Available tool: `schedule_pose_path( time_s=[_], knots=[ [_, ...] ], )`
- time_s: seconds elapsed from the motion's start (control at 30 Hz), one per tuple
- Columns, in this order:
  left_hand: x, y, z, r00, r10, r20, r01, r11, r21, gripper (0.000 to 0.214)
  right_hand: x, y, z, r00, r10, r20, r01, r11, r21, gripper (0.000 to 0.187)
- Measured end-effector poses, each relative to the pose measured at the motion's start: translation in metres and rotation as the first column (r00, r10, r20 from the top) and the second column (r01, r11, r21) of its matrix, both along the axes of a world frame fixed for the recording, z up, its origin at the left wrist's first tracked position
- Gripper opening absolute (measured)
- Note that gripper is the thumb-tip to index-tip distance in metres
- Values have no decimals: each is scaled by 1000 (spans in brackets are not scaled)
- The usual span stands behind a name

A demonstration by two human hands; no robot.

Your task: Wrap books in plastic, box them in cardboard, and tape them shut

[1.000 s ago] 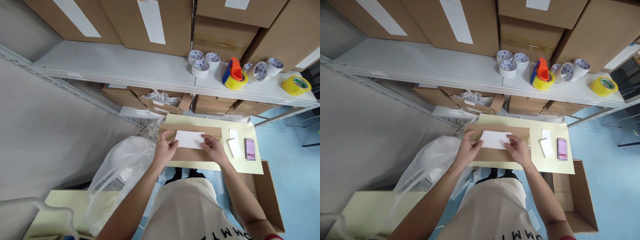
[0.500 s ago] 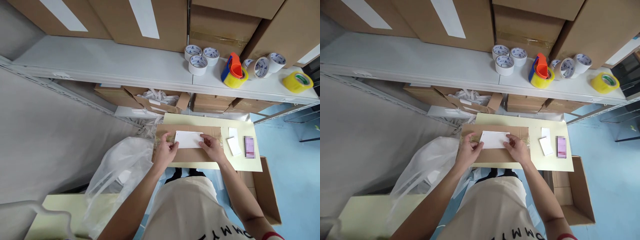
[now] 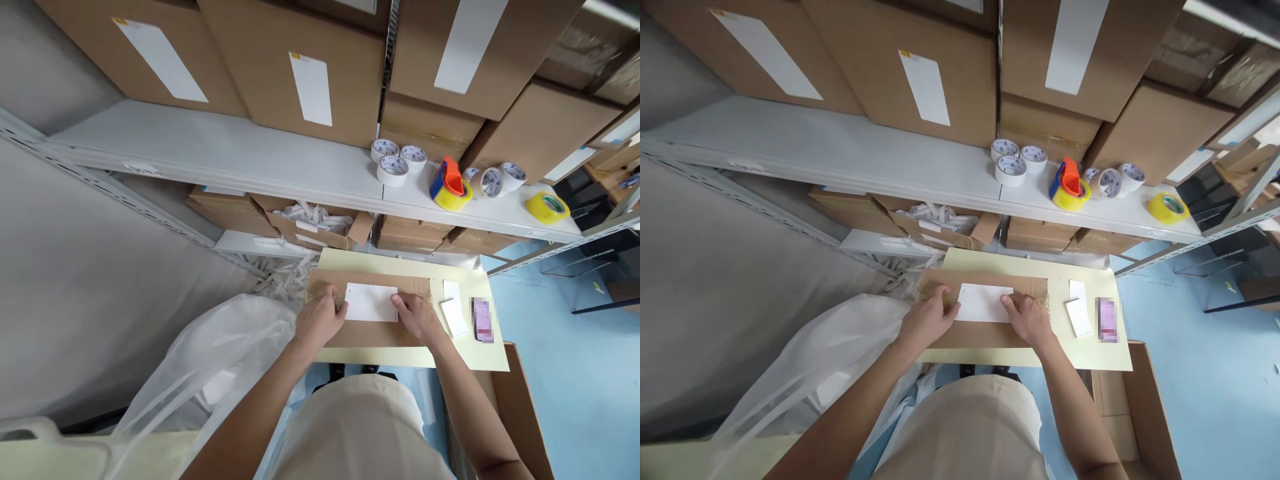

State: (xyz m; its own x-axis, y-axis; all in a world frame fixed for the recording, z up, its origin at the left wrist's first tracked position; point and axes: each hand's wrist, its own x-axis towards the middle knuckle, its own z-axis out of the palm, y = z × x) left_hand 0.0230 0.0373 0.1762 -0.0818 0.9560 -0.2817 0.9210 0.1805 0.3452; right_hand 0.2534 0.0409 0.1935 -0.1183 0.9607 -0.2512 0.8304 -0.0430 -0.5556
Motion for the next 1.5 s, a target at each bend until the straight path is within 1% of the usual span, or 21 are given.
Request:
schedule_pose_path(
  time_s=[0.07,0.13,0.2,0.27,0.3,0.37,0.43,0.5,0.57,0.63,0.7,0.83,0.93,1.0,1.07,1.13,1.17,1.23,1.3,1.37,1.5],
  knots=[
    [-4,1,5,1000,-13,-17,14,999,41,37,1,-1,7,996,-15,84,13,1000,16,59],
    [-4,2,8,995,-99,-16,100,982,160,34,-3,-3,10,993,17,120,-34,990,138,58],
    [1,4,8,956,-292,3,277,911,304,34,-11,-6,8,981,143,132,-173,950,258,59],
    [5,6,3,868,-497,16,454,806,380,39,-18,-10,1,941,294,167,-330,906,265,62],
    [5,7,-1,827,-562,19,515,770,377,43,-20,-12,-4,920,339,195,-379,895,234,63],
    [1,8,-11,798,-603,6,569,756,324,50,-19,-17,-13,905,317,284,-374,911,174,63],
    [-6,7,-19,822,-568,-42,556,783,278,55,-16,-24,-20,901,173,398,-262,947,183,65],
    [-12,4,-22,835,-542,-97,546,790,280,61,-18,-33,-25,885,44,463,-179,951,252,69],
    [-14,0,-21,784,-609,-118,614,733,292,67,-28,-42,-30,883,54,467,-216,928,303,73],
    [-14,-6,-17,684,-723,-100,717,642,271,68,-40,-52,-35,883,155,443,-310,901,303,75],
    [-16,-10,-15,622,-780,-74,771,593,233,66,-47,-60,-40,877,220,428,-356,895,270,75],
    [-32,-16,-18,701,-708,-92,707,672,220,61,-34,-76,-43,871,68,487,-209,948,242,70],
    [-36,-16,-23,769,-628,-123,631,712,308,59,-27,-80,-38,850,-58,523,-123,944,306,68],
    [-28,-14,-23,762,-637,-116,630,686,364,60,-33,-75,-34,856,-52,514,-150,927,343,67],
    [-17,-12,-21,741,-666,-86,647,675,353,59,-42,-66,-31,870,17,493,-199,926,319,65],
    [-11,-11,-19,774,-630,-62,618,729,295,57,-45,-56,-29,880,76,469,-207,950,234,64],
    [-12,-11,-19,817,-574,-61,567,777,274,58,-43,-52,-29,886,61,460,-168,966,195,64],
    [-19,-13,-20,919,-391,-50,390,882,264,63,-31,-47,-29,891,-88,446,13,986,169,66],
    [-31,-16,-24,983,-178,33,166,959,228,75,-16,-45,-29,862,-308,402,255,950,181,69],
    [-39,-18,-28,984,-28,174,6,992,125,88,-3,-43,-31,832,-452,322,425,892,154,73],
    [-41,-14,-28,930,89,356,-110,993,39,101,5,-43,-35,827,-522,207,514,852,97,71]
  ],
)
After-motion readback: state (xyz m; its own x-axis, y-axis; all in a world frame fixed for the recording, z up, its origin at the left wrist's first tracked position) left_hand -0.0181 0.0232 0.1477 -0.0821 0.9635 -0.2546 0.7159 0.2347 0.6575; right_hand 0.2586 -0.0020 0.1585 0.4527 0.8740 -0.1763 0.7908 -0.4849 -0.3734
